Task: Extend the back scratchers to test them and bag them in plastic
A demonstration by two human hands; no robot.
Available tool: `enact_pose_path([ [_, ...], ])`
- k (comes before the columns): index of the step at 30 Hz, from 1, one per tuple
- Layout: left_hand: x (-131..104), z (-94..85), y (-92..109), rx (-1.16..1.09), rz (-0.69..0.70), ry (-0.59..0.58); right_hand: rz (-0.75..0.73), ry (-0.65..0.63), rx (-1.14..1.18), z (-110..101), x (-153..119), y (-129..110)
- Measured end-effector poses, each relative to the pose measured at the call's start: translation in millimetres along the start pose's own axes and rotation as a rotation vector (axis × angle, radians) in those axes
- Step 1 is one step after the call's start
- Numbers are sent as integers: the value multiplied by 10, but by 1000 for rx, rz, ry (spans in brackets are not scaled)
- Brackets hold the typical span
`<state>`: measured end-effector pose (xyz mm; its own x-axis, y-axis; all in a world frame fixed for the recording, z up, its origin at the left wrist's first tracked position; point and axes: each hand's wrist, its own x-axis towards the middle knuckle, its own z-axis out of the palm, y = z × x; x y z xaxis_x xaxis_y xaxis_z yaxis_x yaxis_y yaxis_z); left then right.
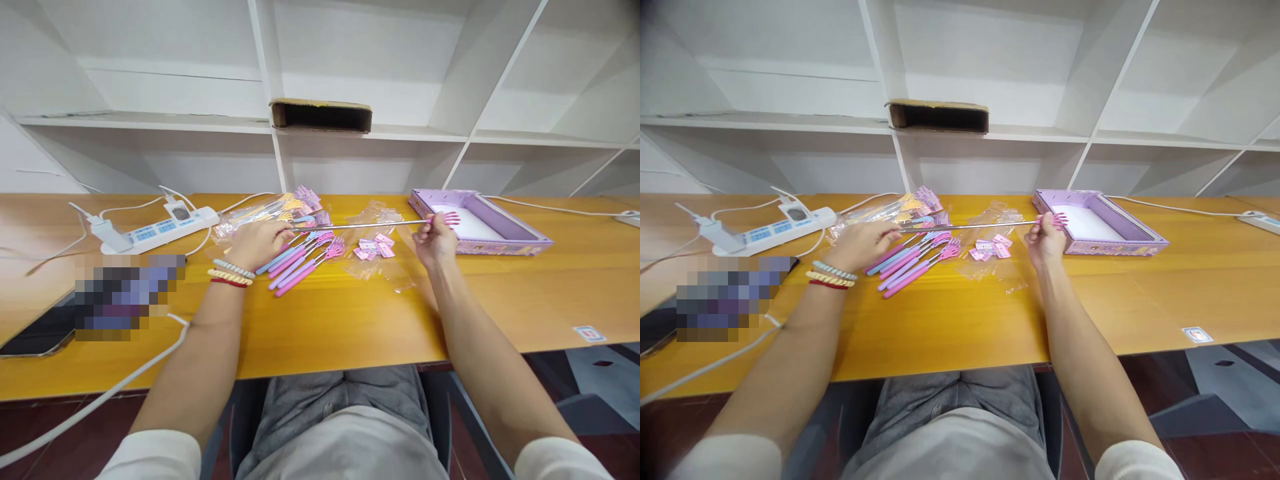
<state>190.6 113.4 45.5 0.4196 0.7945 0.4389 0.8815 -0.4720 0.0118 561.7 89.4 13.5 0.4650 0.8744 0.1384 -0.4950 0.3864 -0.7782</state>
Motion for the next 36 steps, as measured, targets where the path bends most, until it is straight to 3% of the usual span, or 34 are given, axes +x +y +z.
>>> enact_pose_path([
  [3, 18, 61, 368, -24, 66, 22, 37, -144, -31, 259, -224, 177],
  [6, 8, 117, 580, -4, 116, 31, 85, -260, -57, 356, -362, 329],
  [22, -39, 201, 802, 25, 22, -69, 217, -337, -21, 450, -525, 553],
  [31, -78, 263, 1194, -163, 46, -87, 198, -470, -117, 582, -712, 645],
  [36, -78, 293, 1205, -265, 71, -65, 210, -516, -153, 582, -702, 642],
])
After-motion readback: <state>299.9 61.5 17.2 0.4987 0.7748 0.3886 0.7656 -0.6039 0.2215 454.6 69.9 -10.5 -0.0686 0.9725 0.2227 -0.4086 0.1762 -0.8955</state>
